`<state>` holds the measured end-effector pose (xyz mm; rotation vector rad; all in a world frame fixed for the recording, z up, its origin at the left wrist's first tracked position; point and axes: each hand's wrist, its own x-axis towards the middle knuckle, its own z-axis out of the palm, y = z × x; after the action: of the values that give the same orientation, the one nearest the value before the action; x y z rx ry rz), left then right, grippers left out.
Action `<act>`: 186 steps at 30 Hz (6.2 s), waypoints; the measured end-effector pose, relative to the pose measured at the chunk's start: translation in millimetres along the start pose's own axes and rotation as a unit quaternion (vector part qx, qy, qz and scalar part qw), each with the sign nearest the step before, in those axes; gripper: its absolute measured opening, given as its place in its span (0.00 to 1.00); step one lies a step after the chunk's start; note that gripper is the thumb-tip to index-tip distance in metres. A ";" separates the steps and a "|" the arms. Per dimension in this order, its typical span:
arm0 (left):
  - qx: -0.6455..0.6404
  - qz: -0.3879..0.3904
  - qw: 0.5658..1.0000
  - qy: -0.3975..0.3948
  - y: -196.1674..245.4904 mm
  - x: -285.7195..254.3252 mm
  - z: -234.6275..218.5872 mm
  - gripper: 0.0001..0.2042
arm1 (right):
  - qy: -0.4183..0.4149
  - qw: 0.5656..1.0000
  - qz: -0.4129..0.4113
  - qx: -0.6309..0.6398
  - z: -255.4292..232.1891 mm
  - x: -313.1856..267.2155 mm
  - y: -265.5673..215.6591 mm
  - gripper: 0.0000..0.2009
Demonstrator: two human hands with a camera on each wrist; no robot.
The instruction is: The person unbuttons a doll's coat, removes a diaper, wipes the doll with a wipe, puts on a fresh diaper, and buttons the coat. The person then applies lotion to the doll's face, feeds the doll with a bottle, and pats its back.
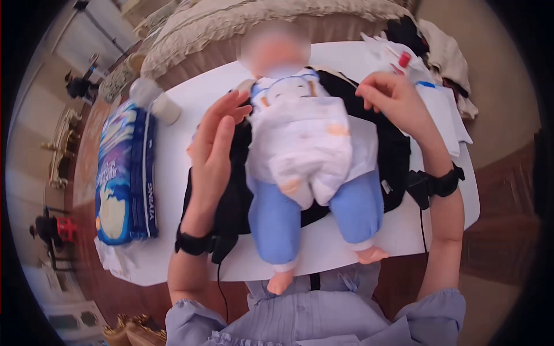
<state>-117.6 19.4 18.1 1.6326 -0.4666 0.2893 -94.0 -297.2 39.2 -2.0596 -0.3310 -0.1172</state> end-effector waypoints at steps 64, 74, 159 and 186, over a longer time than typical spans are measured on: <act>0.481 0.248 0.731 -0.414 -14.3 72.5 129.5 0.07 | 0.153 0.793 -0.442 -0.391 27.2 -21.2 78.7 0.02; 0.482 0.215 0.749 -0.401 -13.9 69.5 129.5 0.07 | 0.139 0.974 -0.116 -0.133 43.3 -27.7 66.2 0.21; 0.074 -0.252 0.963 0.053 -15.4 -35.2 -118.8 0.11 | 0.163 0.957 0.047 -0.235 -26.1 -88.0 66.1 0.10; 0.132 -0.080 0.981 -0.114 6.0 55.3 9.7 0.08 | 0.057 0.966 -0.190 -0.164 42.5 20.6 -46.2 0.09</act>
<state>-72.4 2.3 47.2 1.9627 -0.4801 0.0429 -89.7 -235.3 61.8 -2.2786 -0.6685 -0.5545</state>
